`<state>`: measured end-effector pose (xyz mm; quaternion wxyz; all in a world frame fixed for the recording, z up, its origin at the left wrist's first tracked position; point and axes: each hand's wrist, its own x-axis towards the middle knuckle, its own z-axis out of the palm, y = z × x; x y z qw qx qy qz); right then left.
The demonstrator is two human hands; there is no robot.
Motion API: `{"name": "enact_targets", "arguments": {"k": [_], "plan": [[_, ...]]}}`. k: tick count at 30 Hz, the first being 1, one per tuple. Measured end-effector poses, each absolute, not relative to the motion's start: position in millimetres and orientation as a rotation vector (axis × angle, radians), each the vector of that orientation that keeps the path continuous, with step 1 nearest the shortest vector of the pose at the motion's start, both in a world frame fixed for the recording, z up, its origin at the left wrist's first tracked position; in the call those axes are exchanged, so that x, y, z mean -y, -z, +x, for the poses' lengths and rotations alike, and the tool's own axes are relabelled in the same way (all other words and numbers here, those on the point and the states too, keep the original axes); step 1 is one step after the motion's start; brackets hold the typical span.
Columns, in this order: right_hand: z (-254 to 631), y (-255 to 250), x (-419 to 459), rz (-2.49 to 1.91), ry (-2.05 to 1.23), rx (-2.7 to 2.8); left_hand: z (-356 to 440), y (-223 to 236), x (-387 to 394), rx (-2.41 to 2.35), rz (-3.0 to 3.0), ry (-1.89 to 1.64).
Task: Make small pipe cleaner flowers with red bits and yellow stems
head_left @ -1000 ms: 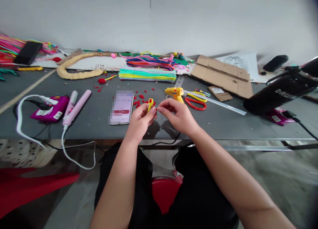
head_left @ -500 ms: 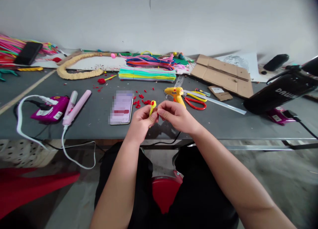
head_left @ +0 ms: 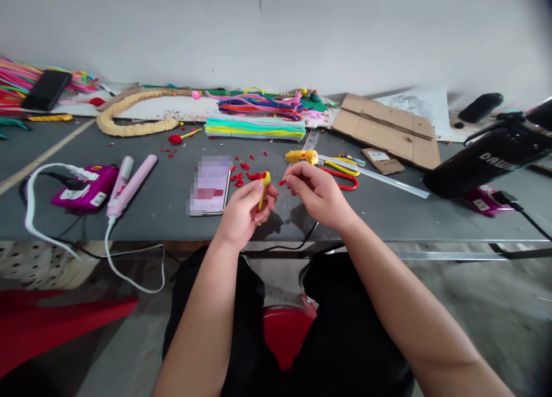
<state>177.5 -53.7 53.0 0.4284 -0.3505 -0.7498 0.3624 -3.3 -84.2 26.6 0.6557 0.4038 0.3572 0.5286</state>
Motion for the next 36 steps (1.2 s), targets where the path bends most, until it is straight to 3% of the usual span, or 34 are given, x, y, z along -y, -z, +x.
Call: {"name": "enact_targets", "arguments": {"k": [36], "plan": [[169.6,-57.7,64.4,-0.919,-0.538,1.944,-4.3,-28.7,87.3,-0.797,0.932,-1.074]]}}
